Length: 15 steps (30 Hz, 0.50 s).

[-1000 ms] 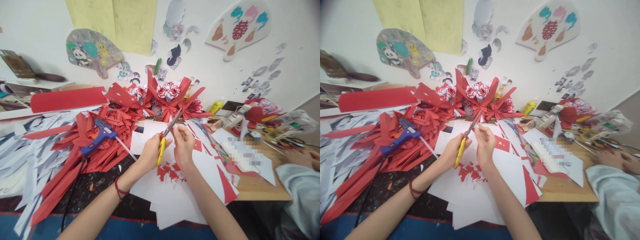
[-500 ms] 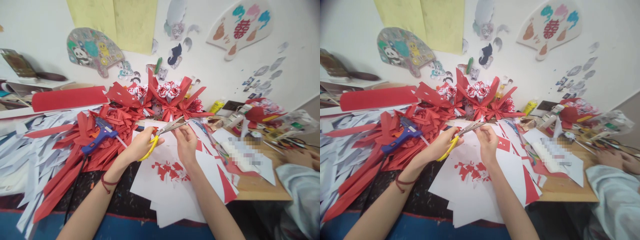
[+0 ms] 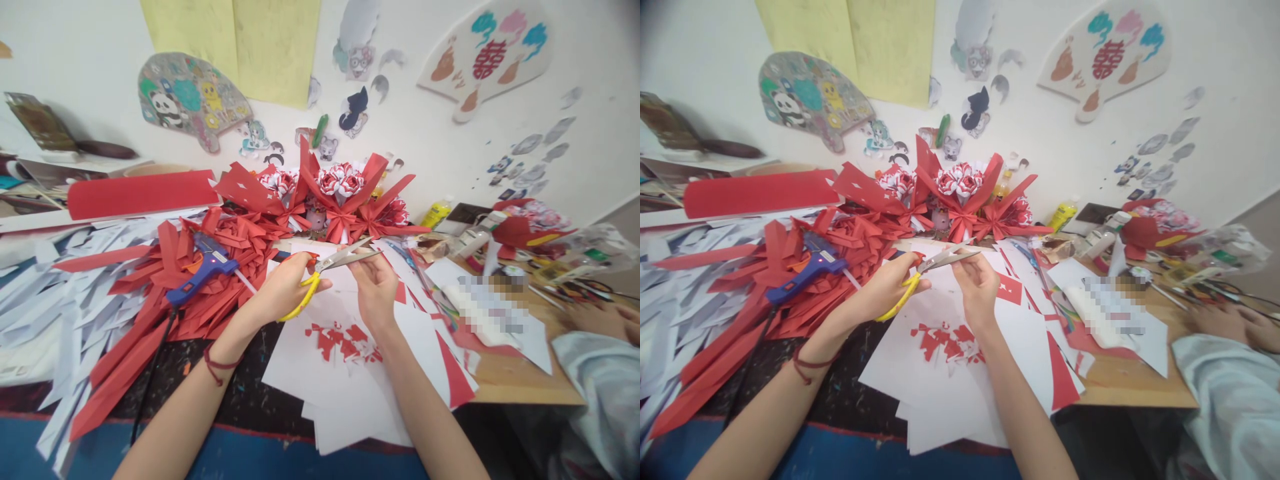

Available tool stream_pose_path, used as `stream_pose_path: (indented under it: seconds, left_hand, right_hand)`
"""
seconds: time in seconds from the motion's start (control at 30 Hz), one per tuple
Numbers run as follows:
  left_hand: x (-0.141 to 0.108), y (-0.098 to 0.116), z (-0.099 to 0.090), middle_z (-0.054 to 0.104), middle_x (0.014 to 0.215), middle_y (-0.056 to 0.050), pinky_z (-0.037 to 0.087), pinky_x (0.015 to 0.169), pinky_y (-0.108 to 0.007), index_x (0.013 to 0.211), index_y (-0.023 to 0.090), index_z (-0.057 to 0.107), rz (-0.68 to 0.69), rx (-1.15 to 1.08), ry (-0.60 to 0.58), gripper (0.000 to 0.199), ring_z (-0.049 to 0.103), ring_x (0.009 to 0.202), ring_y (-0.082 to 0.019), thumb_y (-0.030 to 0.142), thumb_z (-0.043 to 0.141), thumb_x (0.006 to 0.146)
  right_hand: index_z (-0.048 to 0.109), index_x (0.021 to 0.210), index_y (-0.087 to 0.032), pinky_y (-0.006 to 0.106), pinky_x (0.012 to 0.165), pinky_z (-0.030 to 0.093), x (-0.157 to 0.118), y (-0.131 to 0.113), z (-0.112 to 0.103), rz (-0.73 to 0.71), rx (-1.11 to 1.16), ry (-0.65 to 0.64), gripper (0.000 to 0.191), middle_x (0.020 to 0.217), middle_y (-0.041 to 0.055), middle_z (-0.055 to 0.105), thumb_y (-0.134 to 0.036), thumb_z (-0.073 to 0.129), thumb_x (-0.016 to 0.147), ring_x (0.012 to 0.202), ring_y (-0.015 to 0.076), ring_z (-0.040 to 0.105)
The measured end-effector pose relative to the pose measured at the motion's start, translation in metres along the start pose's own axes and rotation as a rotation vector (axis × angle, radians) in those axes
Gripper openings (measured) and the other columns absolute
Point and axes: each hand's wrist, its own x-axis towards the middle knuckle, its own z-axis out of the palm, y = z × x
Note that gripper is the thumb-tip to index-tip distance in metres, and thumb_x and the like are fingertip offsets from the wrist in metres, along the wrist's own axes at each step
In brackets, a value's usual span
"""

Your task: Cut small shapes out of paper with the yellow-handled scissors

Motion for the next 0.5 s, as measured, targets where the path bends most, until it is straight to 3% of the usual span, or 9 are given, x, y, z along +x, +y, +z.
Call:
stream_pose_path:
  seconds: [0.5]
  left_hand:
    - [-0.0012, 0.0031, 0.0078, 0.051, 0.077, 0.0, 0.035, 0.059, -0.027, 0.082, 0.021, 0.041, -0.017, -0.116, -0.04, 0.033, 0.048, 0.065, -0.015, 0.052, 0.051, 0.082]
  right_hand:
    - [0.062, 0.08, -0.019, 0.037, 0.092, 0.049, -0.0043, -0.0022, 0.0086, -0.01, 0.062, 0.067, 0.006, 0.089, 0.002, 0.071, -0.02, 0.067, 0.078, 0.093, 0.0177, 0.067]
